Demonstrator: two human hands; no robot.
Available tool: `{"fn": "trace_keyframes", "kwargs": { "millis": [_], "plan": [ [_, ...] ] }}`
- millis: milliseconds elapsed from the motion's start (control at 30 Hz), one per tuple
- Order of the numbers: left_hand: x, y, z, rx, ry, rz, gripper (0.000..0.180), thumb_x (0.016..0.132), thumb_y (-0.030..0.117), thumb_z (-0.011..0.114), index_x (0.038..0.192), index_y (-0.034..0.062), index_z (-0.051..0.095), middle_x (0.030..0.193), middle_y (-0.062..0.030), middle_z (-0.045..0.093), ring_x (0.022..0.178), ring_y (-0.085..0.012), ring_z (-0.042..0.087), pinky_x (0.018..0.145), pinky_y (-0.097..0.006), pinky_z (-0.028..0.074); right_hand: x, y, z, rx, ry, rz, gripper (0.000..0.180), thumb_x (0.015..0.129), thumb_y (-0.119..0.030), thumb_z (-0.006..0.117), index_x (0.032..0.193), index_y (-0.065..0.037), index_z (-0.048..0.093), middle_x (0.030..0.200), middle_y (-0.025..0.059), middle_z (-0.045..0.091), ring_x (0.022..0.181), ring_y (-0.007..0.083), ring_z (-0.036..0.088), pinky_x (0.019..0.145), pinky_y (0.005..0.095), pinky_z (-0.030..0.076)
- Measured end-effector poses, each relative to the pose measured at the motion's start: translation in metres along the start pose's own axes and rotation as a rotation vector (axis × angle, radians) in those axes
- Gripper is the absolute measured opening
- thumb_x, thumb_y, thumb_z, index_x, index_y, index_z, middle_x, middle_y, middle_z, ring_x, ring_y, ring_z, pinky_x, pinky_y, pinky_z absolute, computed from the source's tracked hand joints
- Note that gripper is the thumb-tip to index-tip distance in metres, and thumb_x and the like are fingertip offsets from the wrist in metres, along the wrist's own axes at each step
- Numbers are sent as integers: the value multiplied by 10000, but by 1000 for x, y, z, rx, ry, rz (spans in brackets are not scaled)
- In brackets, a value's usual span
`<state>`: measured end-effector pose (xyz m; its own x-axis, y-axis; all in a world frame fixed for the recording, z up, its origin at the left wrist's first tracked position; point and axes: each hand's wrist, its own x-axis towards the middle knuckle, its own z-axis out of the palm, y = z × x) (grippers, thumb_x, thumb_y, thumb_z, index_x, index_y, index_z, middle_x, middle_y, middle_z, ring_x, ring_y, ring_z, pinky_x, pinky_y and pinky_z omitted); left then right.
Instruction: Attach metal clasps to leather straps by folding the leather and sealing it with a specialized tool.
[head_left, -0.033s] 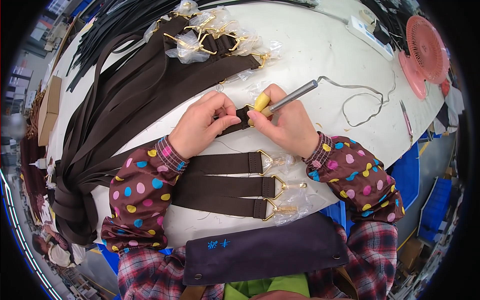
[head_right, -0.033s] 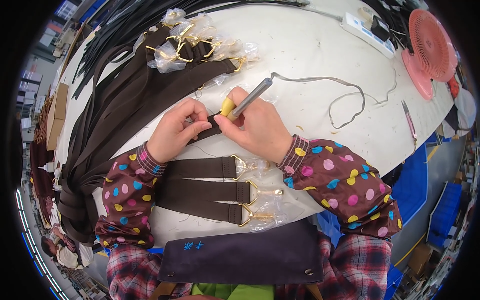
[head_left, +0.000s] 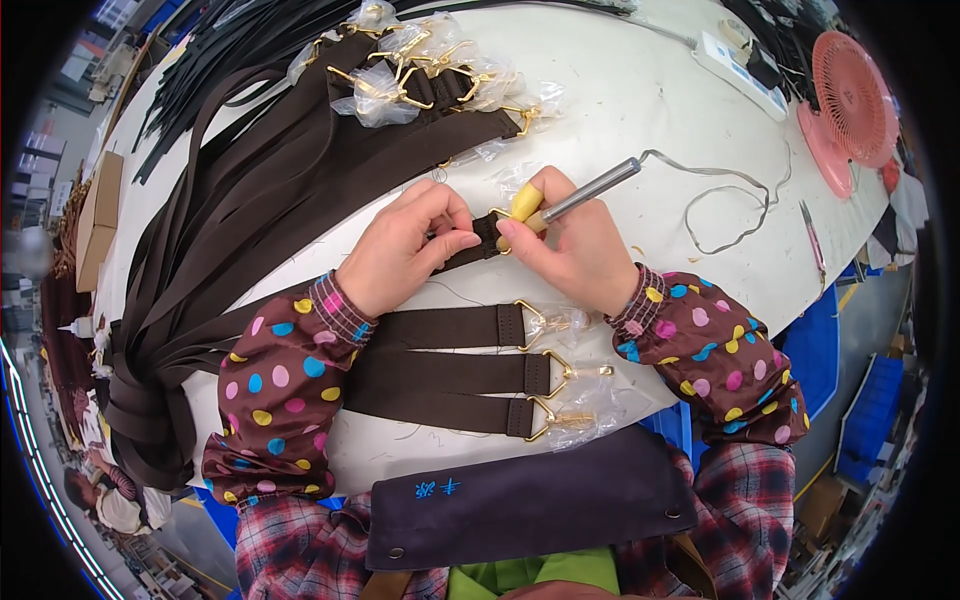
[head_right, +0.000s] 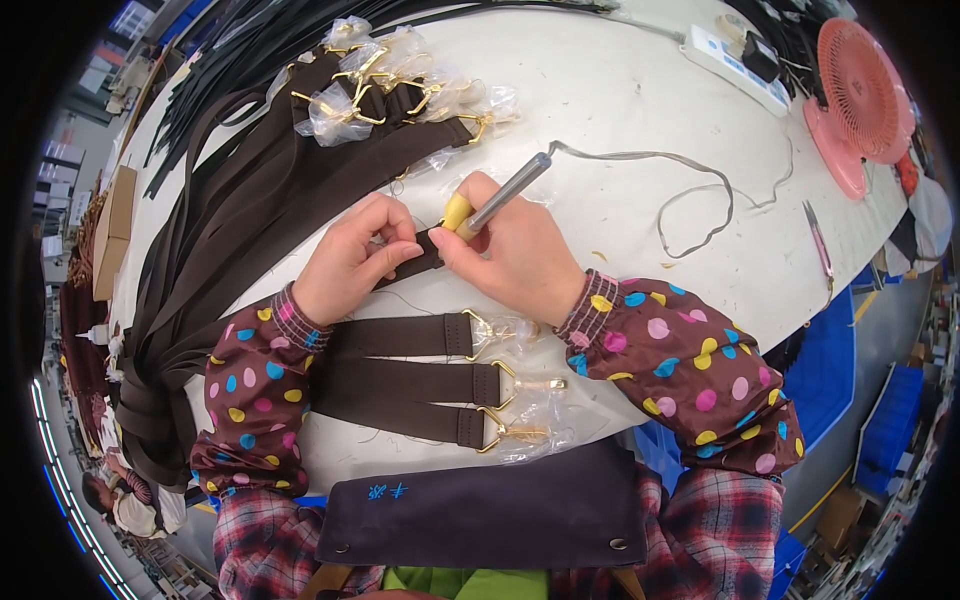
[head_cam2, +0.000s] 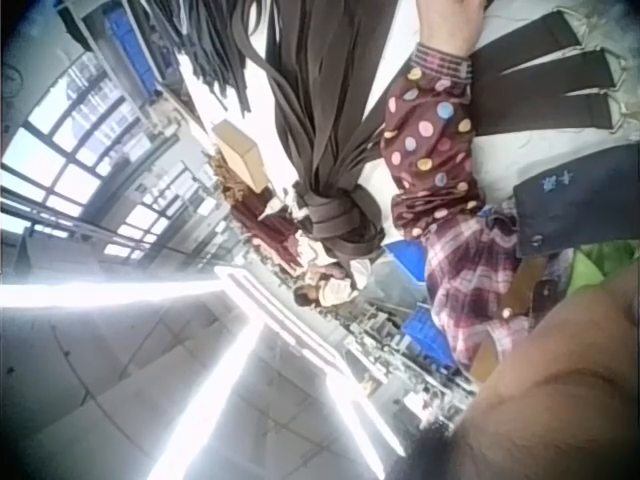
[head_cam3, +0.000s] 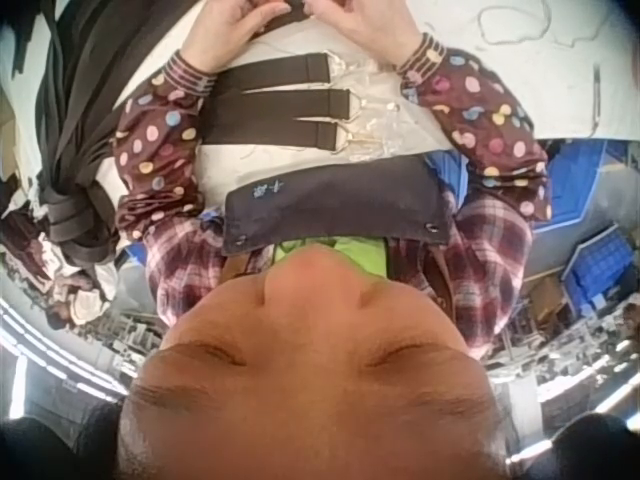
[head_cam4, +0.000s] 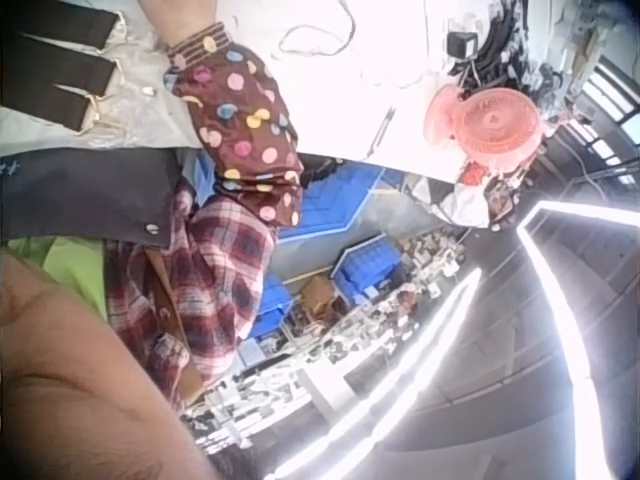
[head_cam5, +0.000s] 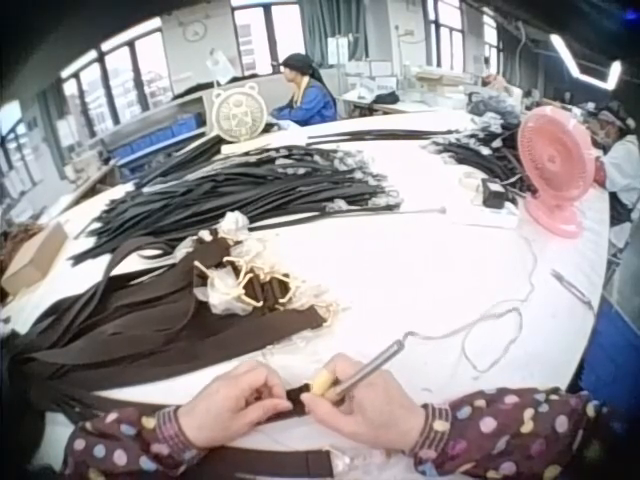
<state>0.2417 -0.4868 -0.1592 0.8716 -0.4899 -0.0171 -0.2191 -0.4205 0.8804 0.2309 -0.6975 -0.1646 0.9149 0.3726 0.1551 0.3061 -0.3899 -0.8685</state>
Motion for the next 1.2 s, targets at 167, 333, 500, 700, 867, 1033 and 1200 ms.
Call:
{"fn": "trace_keyframes", "kwargs": {
  "millis": [167,333,500,700,867,1033,1200],
  "plan": [
    [4,13,-1,135,-71,57,160,807,79,685,918,42,575,839,-56,492,665,-141,509,620,-270,441,1,5,2,217,109,-24,264,830,-188,669,864,-34,459,676,71,617,560,132,577,521,258,448],
    [5,3,-3,160,-111,92,128,810,77,678,896,49,588,824,-55,482,657,-144,498,631,-272,439,1,5,2,137,79,-17,259,823,-185,674,865,-38,466,677,75,604,575,147,580,527,264,453],
    [3,3,-3,125,-114,62,99,827,83,661,868,43,581,825,-50,480,664,-143,502,631,-273,439,0,1,0,104,-20,21,186,852,-79,638,880,-21,464,756,29,580,688,71,554,592,225,445],
    [4,2,-3,122,-109,57,91,842,94,648,864,44,575,837,-56,482,671,-147,509,636,-274,442,1,4,4,52,-12,-25,189,840,-77,650,883,-21,475,752,40,589,669,80,564,564,230,451],
    [4,4,-3,133,-106,57,94,844,102,646,863,47,572,843,-59,488,677,-151,514,641,-278,443,1,3,4,53,28,-44,276,801,-189,693,846,-29,472,693,96,593,596,192,600,530,293,469],
    [6,3,-3,127,-104,50,96,846,109,644,861,48,571,843,-64,490,684,-158,515,651,-283,442,2,3,4,34,38,-45,274,801,-193,693,839,-32,475,689,93,592,589,193,595,527,296,464],
    [4,3,-2,31,-49,-19,58,885,47,590,891,22,538,837,-17,514,670,-72,501,555,-215,448,2,4,5,6,25,-57,269,810,-187,688,855,-35,471,683,91,590,593,184,600,523,291,459]
  ]
}}
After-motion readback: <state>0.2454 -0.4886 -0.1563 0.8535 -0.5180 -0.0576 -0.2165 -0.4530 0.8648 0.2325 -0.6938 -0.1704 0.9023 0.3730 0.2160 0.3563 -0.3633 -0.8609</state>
